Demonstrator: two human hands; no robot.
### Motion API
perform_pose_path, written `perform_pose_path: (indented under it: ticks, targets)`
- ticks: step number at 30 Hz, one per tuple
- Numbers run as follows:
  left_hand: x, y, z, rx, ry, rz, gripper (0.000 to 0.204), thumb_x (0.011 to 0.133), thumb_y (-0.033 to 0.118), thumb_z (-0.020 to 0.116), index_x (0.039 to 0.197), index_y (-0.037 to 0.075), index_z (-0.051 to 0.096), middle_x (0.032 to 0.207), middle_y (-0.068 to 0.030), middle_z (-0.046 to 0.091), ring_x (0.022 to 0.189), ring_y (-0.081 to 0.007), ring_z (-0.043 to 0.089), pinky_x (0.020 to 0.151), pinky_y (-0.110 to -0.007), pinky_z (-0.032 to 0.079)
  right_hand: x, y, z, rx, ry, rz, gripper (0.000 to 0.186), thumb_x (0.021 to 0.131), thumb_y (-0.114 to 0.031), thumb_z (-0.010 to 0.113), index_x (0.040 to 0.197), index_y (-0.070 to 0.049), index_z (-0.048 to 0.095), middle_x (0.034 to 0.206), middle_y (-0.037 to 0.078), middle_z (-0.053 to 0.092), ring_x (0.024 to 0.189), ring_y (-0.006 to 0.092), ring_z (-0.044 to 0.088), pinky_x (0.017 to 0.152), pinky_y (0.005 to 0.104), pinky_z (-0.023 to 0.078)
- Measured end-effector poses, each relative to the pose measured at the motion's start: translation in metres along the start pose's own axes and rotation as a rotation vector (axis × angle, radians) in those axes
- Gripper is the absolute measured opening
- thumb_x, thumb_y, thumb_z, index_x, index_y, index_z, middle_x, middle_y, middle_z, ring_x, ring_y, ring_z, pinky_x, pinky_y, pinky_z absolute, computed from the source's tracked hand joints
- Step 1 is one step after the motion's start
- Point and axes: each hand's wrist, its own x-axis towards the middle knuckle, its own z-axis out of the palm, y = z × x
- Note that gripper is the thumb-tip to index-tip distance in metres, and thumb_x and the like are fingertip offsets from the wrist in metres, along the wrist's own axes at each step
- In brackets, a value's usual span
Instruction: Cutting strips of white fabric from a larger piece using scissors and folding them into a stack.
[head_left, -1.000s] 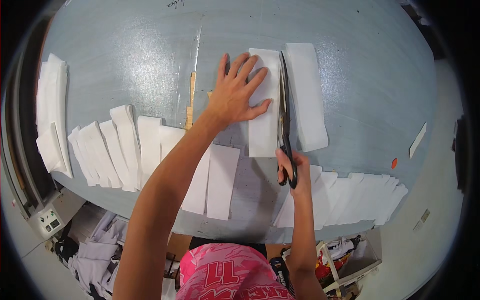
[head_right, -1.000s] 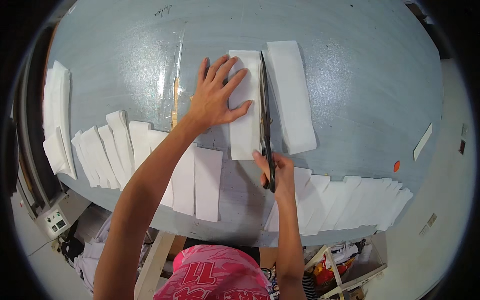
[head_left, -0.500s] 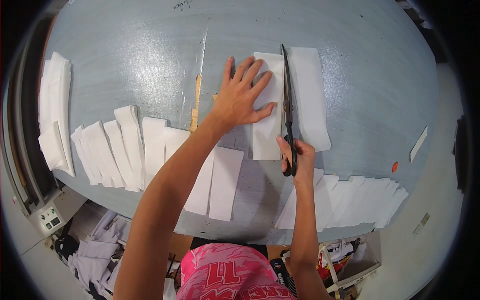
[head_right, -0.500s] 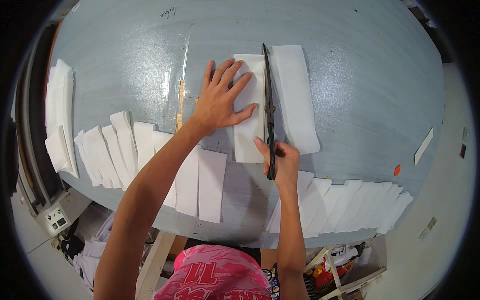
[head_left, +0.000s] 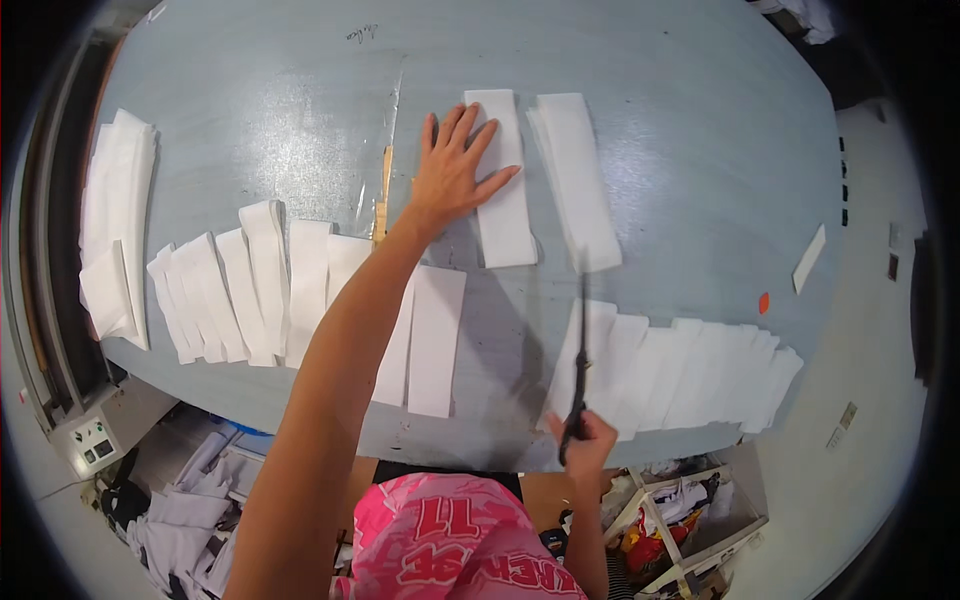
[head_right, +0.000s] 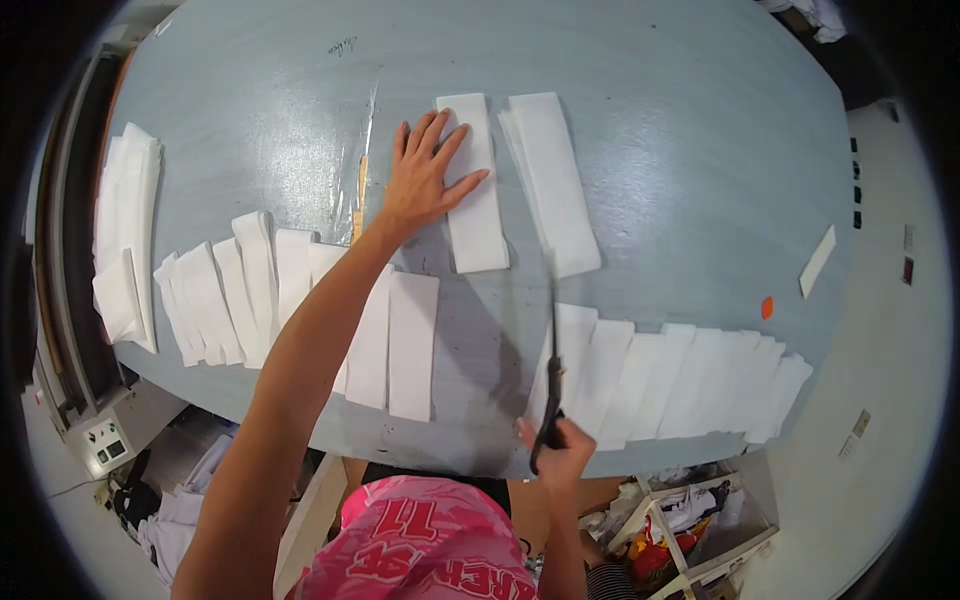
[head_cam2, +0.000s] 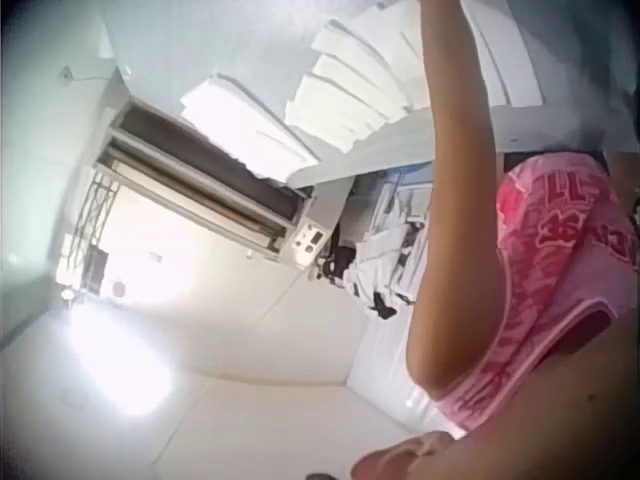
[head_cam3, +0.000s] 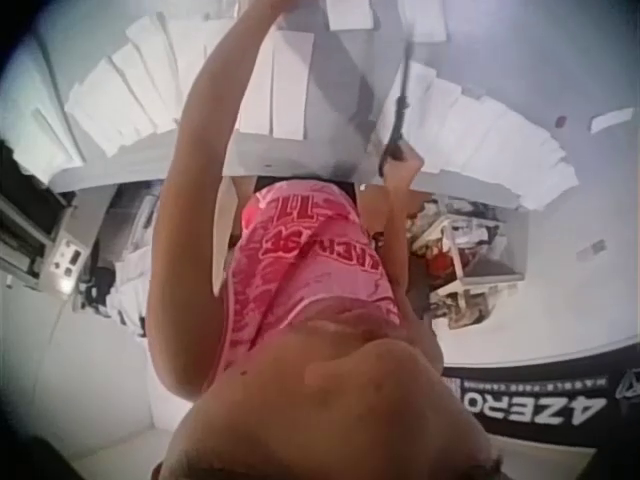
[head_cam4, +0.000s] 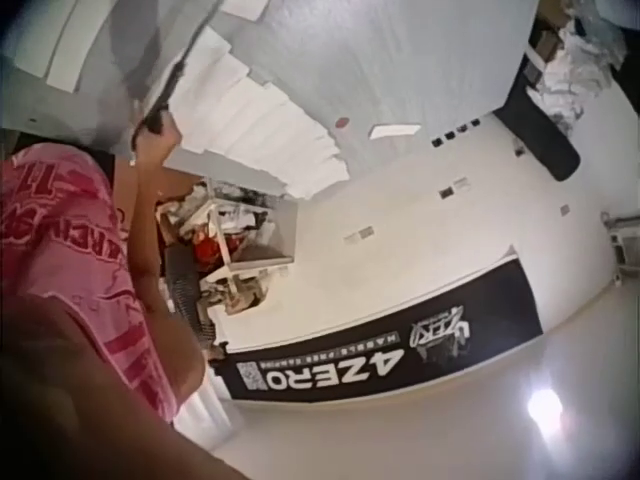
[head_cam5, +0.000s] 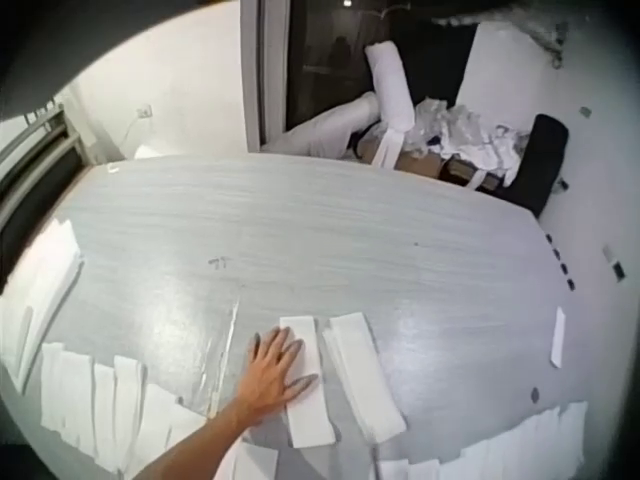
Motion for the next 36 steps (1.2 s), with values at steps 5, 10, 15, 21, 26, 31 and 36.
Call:
perform_pose_path:
  ticks: [5, 10, 15, 21, 26, 31, 36]
  targets:
    - [-0.009, 0.007, -0.007, 0.082, -0.119, -0.115, 0.084, 0.09, 0.066, 0.064, 0.151, 0.01, 0.049, 0.163, -0.0171, 0.035, 0.152, -0.0376, 0.029, 0.122, -0.063, 0.015, -0.096, 0.049, -0.013, -0.336, -0.123, 0.087, 0.039, 0.078, -0.037, 0.089, 0.08, 0.0, 0.074, 0.06, 0.016, 0.062, 0.051, 0.0225, 0.059, 0.053, 0.0401, 0.046]
    - [-0.003, 0.063, -0.017, 0.084, -0.076, -0.193, 0.089, 0.089, 0.067, 0.064, 0.154, 0.01, 0.044, 0.164, -0.0196, 0.031, 0.154, -0.0379, 0.025, 0.123, -0.063, 0.012, -0.158, 0.15, 0.0, -0.145, -0.213, 0.038, 0.039, 0.08, -0.035, 0.089, 0.09, 0.0, 0.074, 0.066, 0.012, 0.067, 0.062, 0.0119, 0.058, 0.058, 0.0345, 0.049]
    - [-0.059, 0.128, -0.025, -0.059, -0.341, 0.017, 0.067, 0.085, 0.043, 0.074, 0.139, 0.006, 0.056, 0.15, -0.0204, 0.047, 0.144, -0.0377, 0.039, 0.117, -0.06, 0.029, -0.17, 0.112, -0.028, -0.223, -0.244, 0.085, 0.041, 0.081, -0.041, 0.087, 0.092, -0.003, 0.076, 0.07, 0.016, 0.069, 0.062, 0.0184, 0.065, 0.059, 0.0378, 0.051]
    - [-0.059, 0.129, -0.016, -0.327, 0.076, -0.401, 0.032, 0.084, 0.006, 0.066, 0.116, 0.004, 0.066, 0.115, -0.0176, 0.068, 0.118, -0.0368, 0.06, 0.097, -0.048, 0.049, -0.146, 0.096, -0.058, -0.368, -0.407, -0.025, 0.049, 0.079, -0.053, 0.084, 0.09, -0.006, 0.078, 0.082, 0.021, 0.072, 0.076, 0.0344, 0.072, 0.069, 0.0438, 0.055]
    - [-0.063, 0.182, -0.009, -0.352, 0.01, -0.36, 0.035, 0.087, 0.013, 0.069, 0.121, 0.006, 0.064, 0.125, -0.0172, 0.065, 0.125, -0.0403, 0.056, 0.106, -0.052, 0.042, -0.155, 0.08, -0.076, -0.407, -0.382, -0.002, 0.047, 0.08, -0.051, 0.084, 0.088, -0.005, 0.078, 0.079, 0.02, 0.073, 0.073, 0.0358, 0.072, 0.067, 0.0439, 0.055]
    - [-0.138, 0.228, -0.043, -0.153, -0.224, -0.197, 0.052, 0.084, 0.031, 0.075, 0.129, 0.009, 0.062, 0.142, -0.016, 0.056, 0.146, -0.0351, 0.041, 0.12, -0.058, 0.029, -0.132, 0.142, -0.07, -0.365, -0.375, -0.272, 0.046, 0.078, -0.043, 0.086, 0.089, 0.0, 0.076, 0.07, 0.021, 0.069, 0.065, 0.0301, 0.069, 0.062, 0.0413, 0.052]
    - [-0.238, 0.257, -0.117, -0.258, 0.022, -0.345, 0.049, 0.089, 0.03, 0.075, 0.129, 0.006, 0.062, 0.137, -0.0213, 0.058, 0.134, -0.0404, 0.05, 0.112, -0.056, 0.038, -0.123, 0.129, -0.085, -0.287, -0.373, -0.196, 0.041, 0.078, -0.033, 0.088, 0.092, 0.003, 0.075, 0.07, 0.021, 0.068, 0.061, 0.0217, 0.065, 0.06, 0.0379, 0.049]
